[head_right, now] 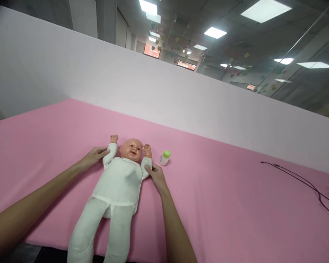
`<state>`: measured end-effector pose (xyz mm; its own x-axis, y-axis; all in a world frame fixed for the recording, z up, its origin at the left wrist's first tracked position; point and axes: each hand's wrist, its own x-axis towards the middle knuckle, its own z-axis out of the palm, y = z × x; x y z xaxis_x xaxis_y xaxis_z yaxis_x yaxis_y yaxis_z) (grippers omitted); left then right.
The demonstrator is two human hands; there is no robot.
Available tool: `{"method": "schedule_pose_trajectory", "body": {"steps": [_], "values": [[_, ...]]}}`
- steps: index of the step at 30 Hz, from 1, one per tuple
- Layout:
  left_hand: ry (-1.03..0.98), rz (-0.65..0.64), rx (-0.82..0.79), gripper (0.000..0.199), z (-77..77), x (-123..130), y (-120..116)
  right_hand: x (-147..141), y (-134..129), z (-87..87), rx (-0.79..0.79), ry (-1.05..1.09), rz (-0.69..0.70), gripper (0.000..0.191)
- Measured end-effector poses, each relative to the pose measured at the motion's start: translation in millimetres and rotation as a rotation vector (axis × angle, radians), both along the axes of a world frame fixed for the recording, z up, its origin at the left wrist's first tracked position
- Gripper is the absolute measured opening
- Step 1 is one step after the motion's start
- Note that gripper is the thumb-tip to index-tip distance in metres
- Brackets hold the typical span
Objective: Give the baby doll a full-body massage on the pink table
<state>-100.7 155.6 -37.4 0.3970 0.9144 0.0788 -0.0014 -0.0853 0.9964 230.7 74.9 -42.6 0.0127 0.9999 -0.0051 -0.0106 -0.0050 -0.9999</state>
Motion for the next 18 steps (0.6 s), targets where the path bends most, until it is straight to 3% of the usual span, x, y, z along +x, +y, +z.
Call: {"method": "schedule_pose_trajectory", "body": {"steps": [4, 8, 12, 16, 18], "values": [[0.065, 0.105, 0.033, 0.057, -10.1, 13, 0, -7, 3, -0.2, -0.012, -0.034, -0.055, 0.042], [0.014, 0.058, -0.046, 0.048, -6.4, 5, 1, -2, 2, -0.7, -0.005, 0.042, -0.033, 0.037], [-0.094, -0.191, -0.074, 0.040, 3.2, -16, 3, 11, 0, -2.3, 0.011, 0.109, 0.062, 0.032], [0.002, -0.451, -0.012, 0.018, 9.4, -29, 4, 18, -2, -2.1, 0.066, 0.040, 0.280, 0.015], [0.080, -0.558, 0.032, 0.017, 10.5, -32, 5, 19, -3, -0.7, 0.097, -0.045, 0.421, 0.017]]}}
